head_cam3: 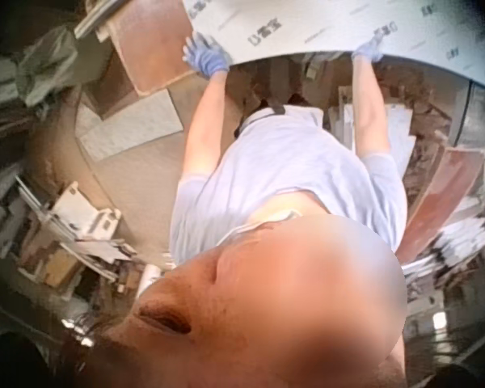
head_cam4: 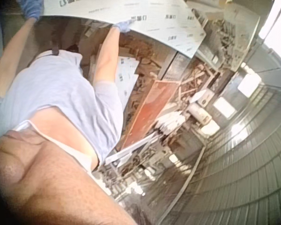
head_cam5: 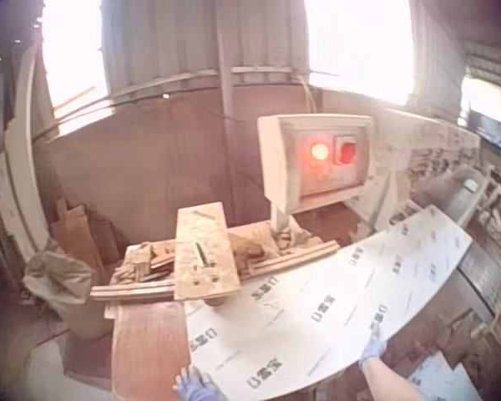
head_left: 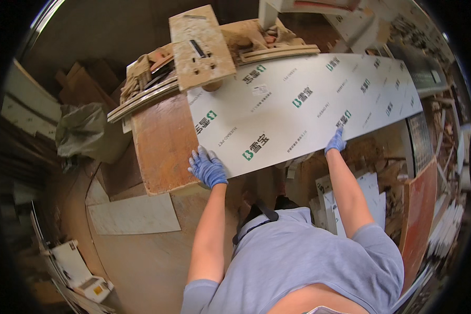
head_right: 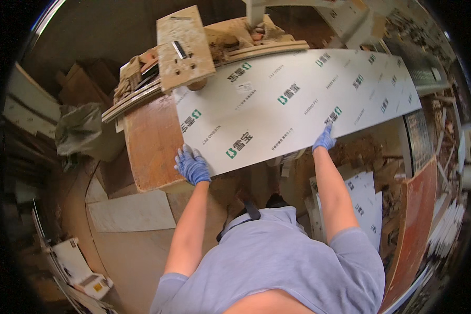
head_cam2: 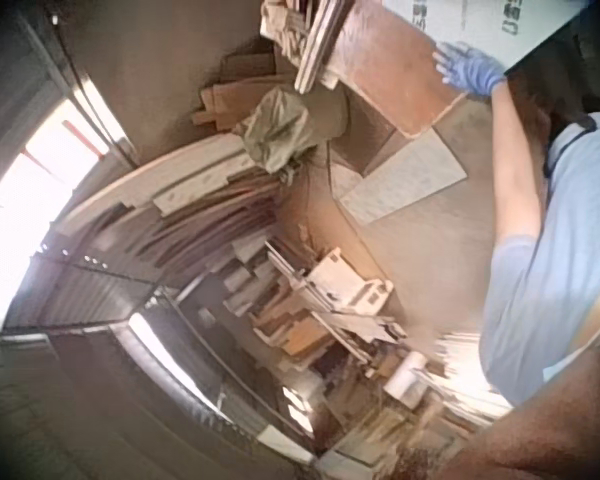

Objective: The person repeatedly picks up large white panels from a stack, carries them to a machine, places them on the machine's table, and then returns to the stack. This cycle is repeated multiple times throughout the clip.

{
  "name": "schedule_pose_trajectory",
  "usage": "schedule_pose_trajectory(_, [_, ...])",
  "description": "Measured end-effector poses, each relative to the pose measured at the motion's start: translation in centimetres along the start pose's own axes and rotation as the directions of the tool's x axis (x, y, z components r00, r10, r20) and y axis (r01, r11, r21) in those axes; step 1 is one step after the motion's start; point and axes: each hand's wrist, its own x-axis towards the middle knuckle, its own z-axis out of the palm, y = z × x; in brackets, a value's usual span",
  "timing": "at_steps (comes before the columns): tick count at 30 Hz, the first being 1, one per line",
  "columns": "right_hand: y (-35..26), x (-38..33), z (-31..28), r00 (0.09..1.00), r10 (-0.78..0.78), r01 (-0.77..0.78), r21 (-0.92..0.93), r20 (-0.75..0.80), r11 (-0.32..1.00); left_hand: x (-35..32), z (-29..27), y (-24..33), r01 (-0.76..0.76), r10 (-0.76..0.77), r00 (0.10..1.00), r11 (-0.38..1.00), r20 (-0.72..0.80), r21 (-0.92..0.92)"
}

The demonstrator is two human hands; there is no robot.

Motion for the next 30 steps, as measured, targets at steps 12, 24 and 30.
schedule_pose_trajectory(12, [-1.3,-1.8,0.5,0.997,-0.08,0.079,0.033,0.007,0.996,-0.2,-1.2,-0.3,-0.012,0.013,0.999,0.999,0.036,-0.03])
schedule_pose_trajectory(24, [-0.7,-0.1,-0.5,0.99,-0.045,0.029,-0.124,-0.131,0.992,-0.1,-1.6,0.5,-0.06,0.061,0.996,0.998,0.061,-0.02])
schedule_pose_trajectory(30, [-3.2,-3.6,0.2,0.991,-0.057,0.044,-0.109,-0.117,0.993,-0.2,-2.7,-0.4,-0.069,0.063,0.996,0.994,0.063,0.084])
